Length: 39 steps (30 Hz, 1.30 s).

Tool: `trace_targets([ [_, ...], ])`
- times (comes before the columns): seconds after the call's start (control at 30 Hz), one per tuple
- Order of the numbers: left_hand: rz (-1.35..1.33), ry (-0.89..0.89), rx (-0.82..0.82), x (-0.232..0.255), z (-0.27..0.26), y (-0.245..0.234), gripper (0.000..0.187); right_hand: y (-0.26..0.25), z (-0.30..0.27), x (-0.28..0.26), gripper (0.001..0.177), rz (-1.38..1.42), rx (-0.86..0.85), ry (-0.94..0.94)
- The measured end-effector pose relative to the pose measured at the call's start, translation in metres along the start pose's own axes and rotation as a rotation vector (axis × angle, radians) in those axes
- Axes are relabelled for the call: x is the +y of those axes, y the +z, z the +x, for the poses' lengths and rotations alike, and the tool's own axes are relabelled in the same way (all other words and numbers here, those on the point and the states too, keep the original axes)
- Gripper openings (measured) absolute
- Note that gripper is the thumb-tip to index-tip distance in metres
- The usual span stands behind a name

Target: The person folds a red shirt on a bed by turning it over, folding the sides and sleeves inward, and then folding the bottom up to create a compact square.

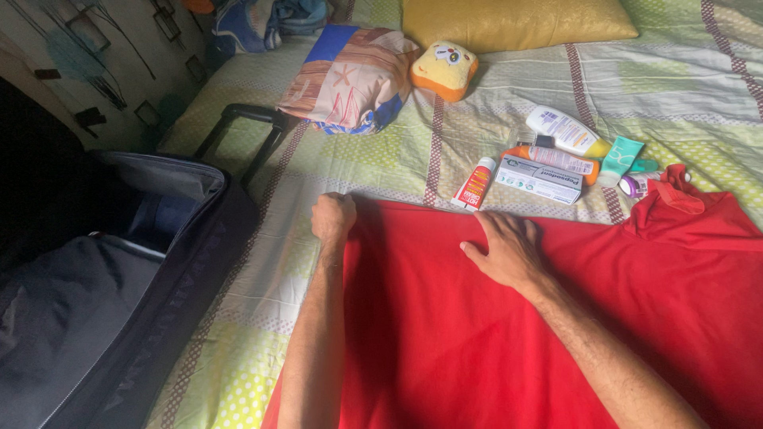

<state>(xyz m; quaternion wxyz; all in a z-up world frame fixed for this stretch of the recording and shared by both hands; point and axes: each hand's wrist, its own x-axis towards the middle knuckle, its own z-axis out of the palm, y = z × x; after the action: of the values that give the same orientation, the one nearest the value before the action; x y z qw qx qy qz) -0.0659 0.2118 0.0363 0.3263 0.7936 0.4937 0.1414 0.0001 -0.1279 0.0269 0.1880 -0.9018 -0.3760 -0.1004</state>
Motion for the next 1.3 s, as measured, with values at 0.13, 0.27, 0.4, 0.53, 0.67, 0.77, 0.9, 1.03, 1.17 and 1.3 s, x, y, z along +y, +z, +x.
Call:
trace_targets([
  [0.13,0.009,-0.011,0.0,0.007,-0.002,-0.001,0.036,-0.001,0.018,0.009,0.049,0.076,-0.077,0.152],
  [0.27,0.043,-0.006,-0.072,0.016,-0.009,-0.008,0.049,0.001,0.04,0.023,0.035,0.118,-0.13,0.316],
  [0.4,-0.04,-0.013,-0.011,0.015,-0.006,-0.003,0.044,0.016,0.057,0.041,0.024,0.238,-0.076,0.243],
  [0.53,-0.057,-0.001,0.065,0.004,0.0,0.013,0.044,0.029,0.065,0.056,0.02,0.365,-0.11,0.171],
  [0.67,-0.149,0.079,0.141,-0.011,0.011,0.028,0.041,0.031,0.073,0.069,0.02,0.411,-0.256,0.233],
  [0.77,-0.287,0.114,0.175,-0.02,0.018,0.035,0.039,0.031,0.083,0.071,0.02,0.376,-0.322,0.147],
  [0.9,-0.582,0.13,0.125,-0.025,0.019,0.033,0.034,0.021,0.092,0.06,0.027,0.204,-0.364,0.148],
  [1.03,-0.747,0.106,0.114,-0.023,0.014,0.028,0.03,0.013,0.101,0.054,0.034,0.303,-0.425,0.118],
  [1.17,-0.774,0.124,0.101,-0.023,0.011,0.027,0.029,0.026,0.106,0.065,0.038,0.475,-0.517,0.074],
  [1.3,-0.774,0.113,0.088,-0.024,0.015,0.03,0.031,0.039,0.111,0.077,0.034,0.636,-0.506,0.094],
])
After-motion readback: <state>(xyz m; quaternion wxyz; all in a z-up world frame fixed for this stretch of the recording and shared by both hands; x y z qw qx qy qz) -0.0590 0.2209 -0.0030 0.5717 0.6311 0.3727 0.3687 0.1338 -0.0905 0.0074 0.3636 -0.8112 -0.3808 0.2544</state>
